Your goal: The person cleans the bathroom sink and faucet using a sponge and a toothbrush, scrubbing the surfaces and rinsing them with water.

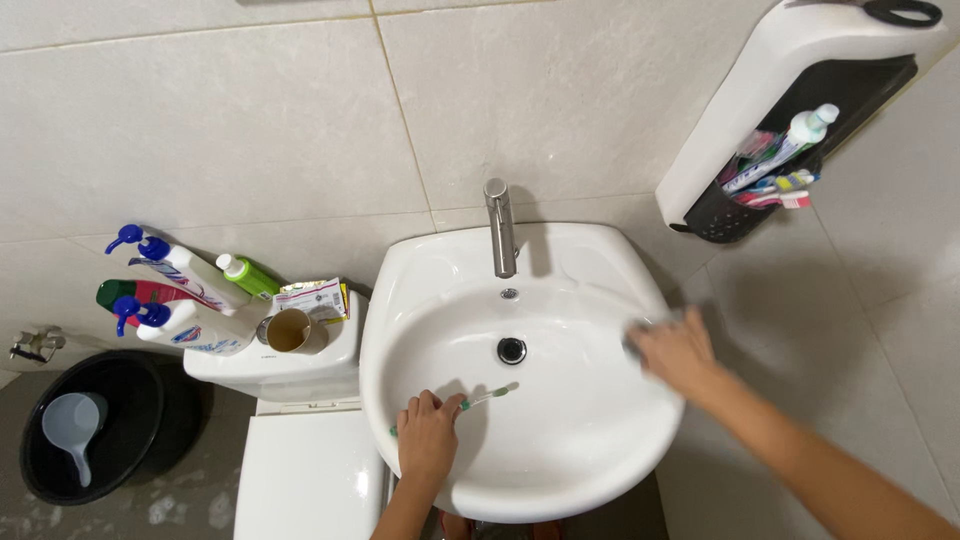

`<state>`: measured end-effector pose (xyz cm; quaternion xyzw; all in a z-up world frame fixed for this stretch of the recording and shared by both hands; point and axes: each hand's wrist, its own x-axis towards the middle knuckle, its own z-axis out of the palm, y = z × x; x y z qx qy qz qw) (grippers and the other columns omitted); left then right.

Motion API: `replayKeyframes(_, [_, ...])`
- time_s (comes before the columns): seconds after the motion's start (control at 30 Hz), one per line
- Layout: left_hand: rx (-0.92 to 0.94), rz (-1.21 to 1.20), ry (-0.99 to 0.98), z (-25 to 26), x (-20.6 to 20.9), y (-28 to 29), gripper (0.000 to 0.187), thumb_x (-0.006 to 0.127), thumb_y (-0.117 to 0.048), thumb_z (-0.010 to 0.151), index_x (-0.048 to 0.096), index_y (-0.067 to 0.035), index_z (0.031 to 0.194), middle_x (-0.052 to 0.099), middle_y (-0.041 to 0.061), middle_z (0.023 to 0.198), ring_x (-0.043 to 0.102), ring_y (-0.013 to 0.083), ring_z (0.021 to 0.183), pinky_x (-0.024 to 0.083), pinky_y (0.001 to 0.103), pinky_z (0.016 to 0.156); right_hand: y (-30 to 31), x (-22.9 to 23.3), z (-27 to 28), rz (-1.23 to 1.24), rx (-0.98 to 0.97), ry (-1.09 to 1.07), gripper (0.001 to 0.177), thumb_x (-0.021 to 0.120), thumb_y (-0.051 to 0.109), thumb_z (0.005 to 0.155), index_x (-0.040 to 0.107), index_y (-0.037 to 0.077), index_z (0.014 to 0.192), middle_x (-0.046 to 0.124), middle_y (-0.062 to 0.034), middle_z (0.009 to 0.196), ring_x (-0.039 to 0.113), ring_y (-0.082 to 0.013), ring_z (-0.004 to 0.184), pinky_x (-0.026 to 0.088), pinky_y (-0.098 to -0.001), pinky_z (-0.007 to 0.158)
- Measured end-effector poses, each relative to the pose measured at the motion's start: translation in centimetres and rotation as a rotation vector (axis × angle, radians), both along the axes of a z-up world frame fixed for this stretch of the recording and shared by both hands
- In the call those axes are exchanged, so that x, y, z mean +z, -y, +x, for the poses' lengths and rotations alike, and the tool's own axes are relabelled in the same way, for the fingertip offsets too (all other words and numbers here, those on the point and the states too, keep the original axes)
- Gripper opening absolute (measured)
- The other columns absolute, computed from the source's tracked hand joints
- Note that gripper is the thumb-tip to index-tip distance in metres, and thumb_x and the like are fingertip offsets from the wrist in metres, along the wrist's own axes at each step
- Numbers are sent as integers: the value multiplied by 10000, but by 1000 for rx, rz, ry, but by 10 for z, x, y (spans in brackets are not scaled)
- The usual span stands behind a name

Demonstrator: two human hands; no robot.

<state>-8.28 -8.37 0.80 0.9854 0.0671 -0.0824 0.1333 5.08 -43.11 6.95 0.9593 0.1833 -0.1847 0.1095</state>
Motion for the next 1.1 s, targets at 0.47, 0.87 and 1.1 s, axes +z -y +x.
replayKeyframes(0.47, [60, -42, 82, 3, -2, 0, 303, 604, -191, 958, 726, -272, 1223, 631, 19, 942, 572, 195, 887, 433, 374, 792, 48, -38, -5, 640, -203, 84, 588, 858, 327, 649, 723, 326, 1221, 803, -10, 955, 741, -222, 681, 510, -487, 893])
replayKeyframes(0.87, [97, -44, 95, 3, 7, -2, 310, 611, -207, 956, 726, -275, 1236, 639, 24, 962, 578, 196, 893, 431, 386, 799, 14, -57, 110, 908, -243, 159, 483, 836, 371, 777, 758, 189, 1218, 715, -102, 762, 639, -253, 662, 532, -404, 607])
replayKeyframes(1.1, [125, -92, 113, 2, 9, -1, 316, 630, -168, 929, 743, -259, 1210, 638, 12, 953, 573, 194, 889, 429, 381, 814, 39, -45, 70, 702, -472, 67, 697, 835, 414, 732, 635, 184, 1358, 782, -85, 857, 743, -209, 691, 580, -359, 649])
